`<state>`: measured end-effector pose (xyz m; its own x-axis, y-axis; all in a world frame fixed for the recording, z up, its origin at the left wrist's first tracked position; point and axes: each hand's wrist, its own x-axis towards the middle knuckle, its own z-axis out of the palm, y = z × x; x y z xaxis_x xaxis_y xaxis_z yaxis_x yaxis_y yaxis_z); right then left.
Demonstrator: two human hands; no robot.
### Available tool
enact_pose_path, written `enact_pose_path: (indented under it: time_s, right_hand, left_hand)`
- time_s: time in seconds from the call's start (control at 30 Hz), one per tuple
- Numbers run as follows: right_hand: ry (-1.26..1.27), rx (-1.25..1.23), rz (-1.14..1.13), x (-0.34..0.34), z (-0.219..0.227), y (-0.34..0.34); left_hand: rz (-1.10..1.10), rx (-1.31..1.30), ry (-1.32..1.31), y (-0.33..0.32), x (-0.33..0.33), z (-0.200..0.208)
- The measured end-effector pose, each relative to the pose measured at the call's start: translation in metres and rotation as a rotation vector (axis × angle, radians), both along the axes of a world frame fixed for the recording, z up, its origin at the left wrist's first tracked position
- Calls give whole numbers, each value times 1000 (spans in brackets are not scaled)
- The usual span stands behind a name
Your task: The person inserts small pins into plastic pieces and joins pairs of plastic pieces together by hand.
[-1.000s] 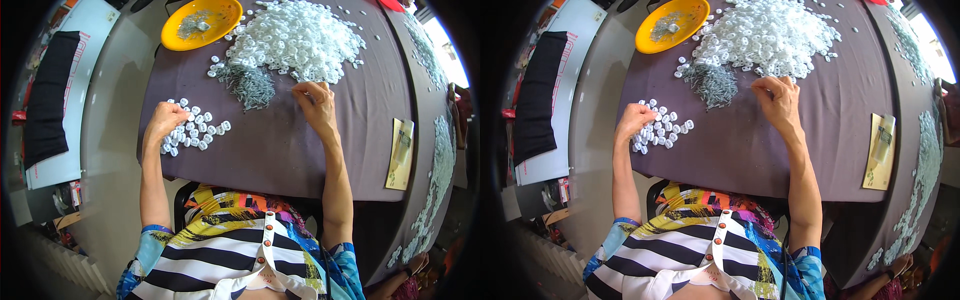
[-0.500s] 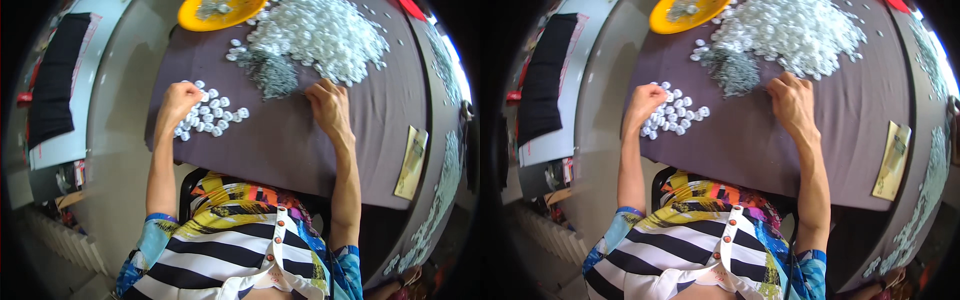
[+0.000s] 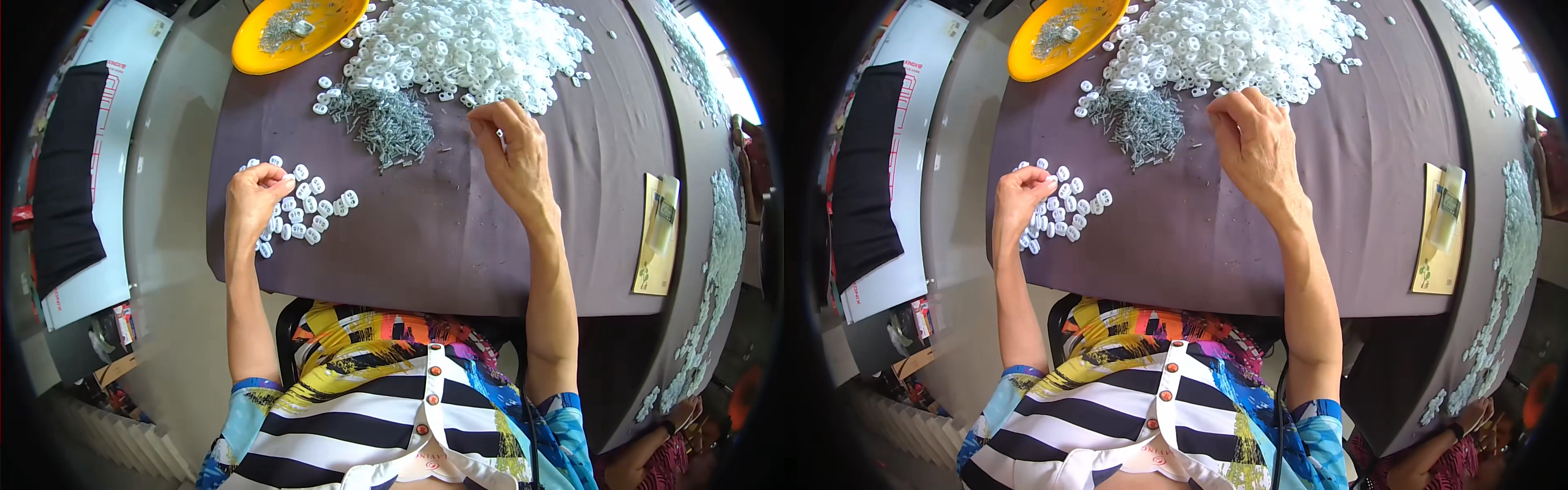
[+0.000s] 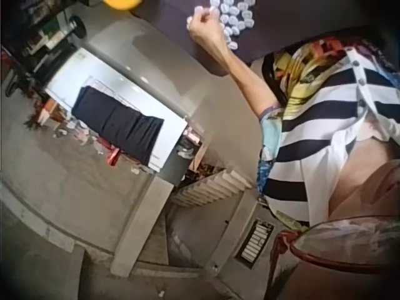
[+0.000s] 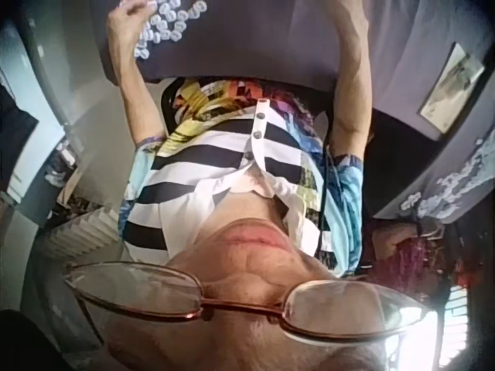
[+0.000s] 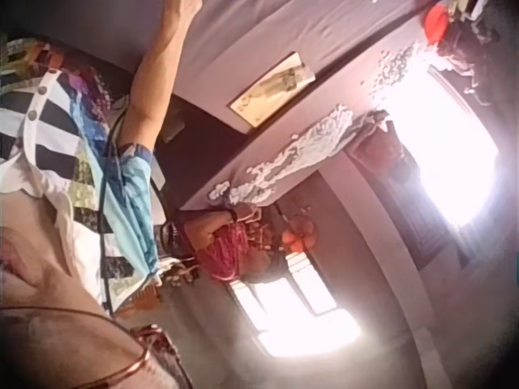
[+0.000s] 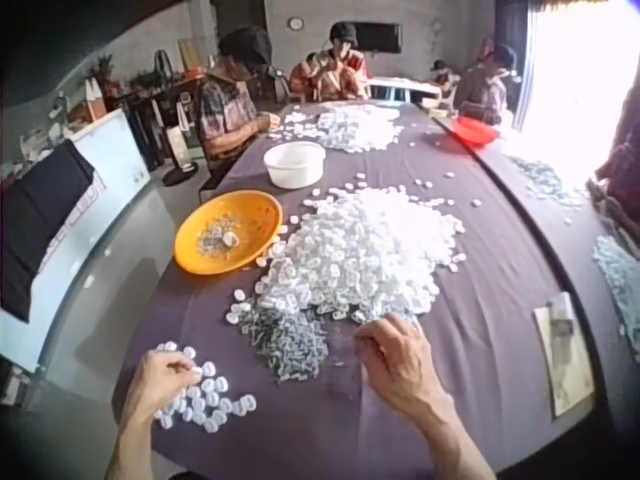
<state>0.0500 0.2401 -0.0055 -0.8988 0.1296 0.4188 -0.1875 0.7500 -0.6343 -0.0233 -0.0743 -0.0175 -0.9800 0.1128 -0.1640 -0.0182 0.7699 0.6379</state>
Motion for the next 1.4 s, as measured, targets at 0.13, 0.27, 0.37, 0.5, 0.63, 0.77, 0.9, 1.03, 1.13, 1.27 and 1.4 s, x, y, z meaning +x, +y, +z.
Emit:
enact_pose_path:
  time_s: [0.13,0.27,0.37,0.5,0.63,0.77,0.9,1.03,1.13,1.27,1.4]
  right_hand:
    - [63,-65,8,-3,27,-6]
    - [119,-85,76,-6,59,-13]
    - [135,-10,76,-11,75,-17]
    - [158,-1,103,-21,75,-22]
    - [162,16,98,-23,72,-24]
    - [233,-54,45,-19,70,-31]
    - [185,-177,73,-7,45,-62]
    - [176,-213,24,-2,34,-80]
    - [242,-142,40,-4,28,-86]
    - [207,-172,68,1,19,-94]
    - [207,-244,56,3,13,-95]
  left_hand:
    - [45,205,14,-1,-1,3]
    - [193,617,-144,12,6,18]
    - [206,843,-156,26,10,18]
    - [174,950,-182,39,13,15]
    - [163,1077,-246,60,16,14]
    - [166,1177,-276,78,24,15]
    - [165,1252,-221,100,32,15]
    - [155,1317,-139,111,39,15]
    - [172,1335,-110,111,41,13]
    - [227,1347,-115,113,39,10]
    - [229,1329,-155,112,39,12]
